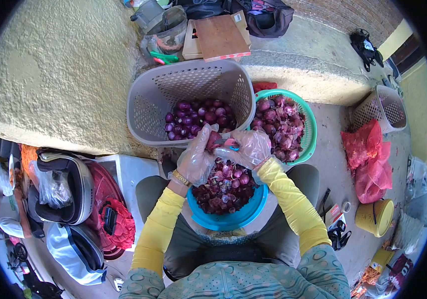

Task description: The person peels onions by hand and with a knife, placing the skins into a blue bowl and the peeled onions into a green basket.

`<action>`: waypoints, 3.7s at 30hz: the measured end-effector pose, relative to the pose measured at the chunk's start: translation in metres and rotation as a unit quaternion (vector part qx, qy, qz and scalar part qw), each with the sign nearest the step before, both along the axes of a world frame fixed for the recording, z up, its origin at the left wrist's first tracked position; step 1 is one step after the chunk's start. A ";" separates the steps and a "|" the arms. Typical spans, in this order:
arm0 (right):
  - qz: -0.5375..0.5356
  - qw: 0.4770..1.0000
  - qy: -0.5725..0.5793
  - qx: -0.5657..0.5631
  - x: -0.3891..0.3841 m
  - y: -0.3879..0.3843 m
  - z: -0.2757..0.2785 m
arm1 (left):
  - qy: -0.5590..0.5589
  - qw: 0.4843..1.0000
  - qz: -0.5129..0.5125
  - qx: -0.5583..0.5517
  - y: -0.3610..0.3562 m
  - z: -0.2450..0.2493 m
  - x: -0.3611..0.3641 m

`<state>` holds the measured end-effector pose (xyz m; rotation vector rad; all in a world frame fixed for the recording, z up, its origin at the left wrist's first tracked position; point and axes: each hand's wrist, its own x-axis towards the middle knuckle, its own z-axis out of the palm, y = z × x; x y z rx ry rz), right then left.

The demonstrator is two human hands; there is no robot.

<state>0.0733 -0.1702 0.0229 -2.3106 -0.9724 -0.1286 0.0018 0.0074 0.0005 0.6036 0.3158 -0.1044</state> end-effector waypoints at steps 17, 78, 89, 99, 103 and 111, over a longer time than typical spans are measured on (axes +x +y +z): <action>0.027 0.998 -0.015 -0.052 0.004 -0.004 -0.002 | 0.019 0.998 -0.058 0.027 0.010 0.010 -0.004; 0.033 0.983 0.172 0.063 0.000 -0.001 0.007 | 0.017 0.995 -0.092 0.046 0.006 0.008 0.001; 0.056 0.973 0.221 0.033 0.002 -0.003 -0.002 | 0.036 0.996 -0.071 0.028 0.007 -0.004 0.001; 0.108 0.990 0.084 -0.018 -0.004 -0.002 0.002 | 0.035 0.989 -0.016 0.142 0.009 0.000 0.005; 0.097 0.993 0.061 -0.026 -0.001 -0.003 0.006 | 0.047 0.994 -0.005 0.102 0.009 0.004 0.003; 0.062 0.994 0.069 0.062 0.001 -0.003 0.004 | 0.000 0.993 -0.044 0.108 0.009 0.005 0.002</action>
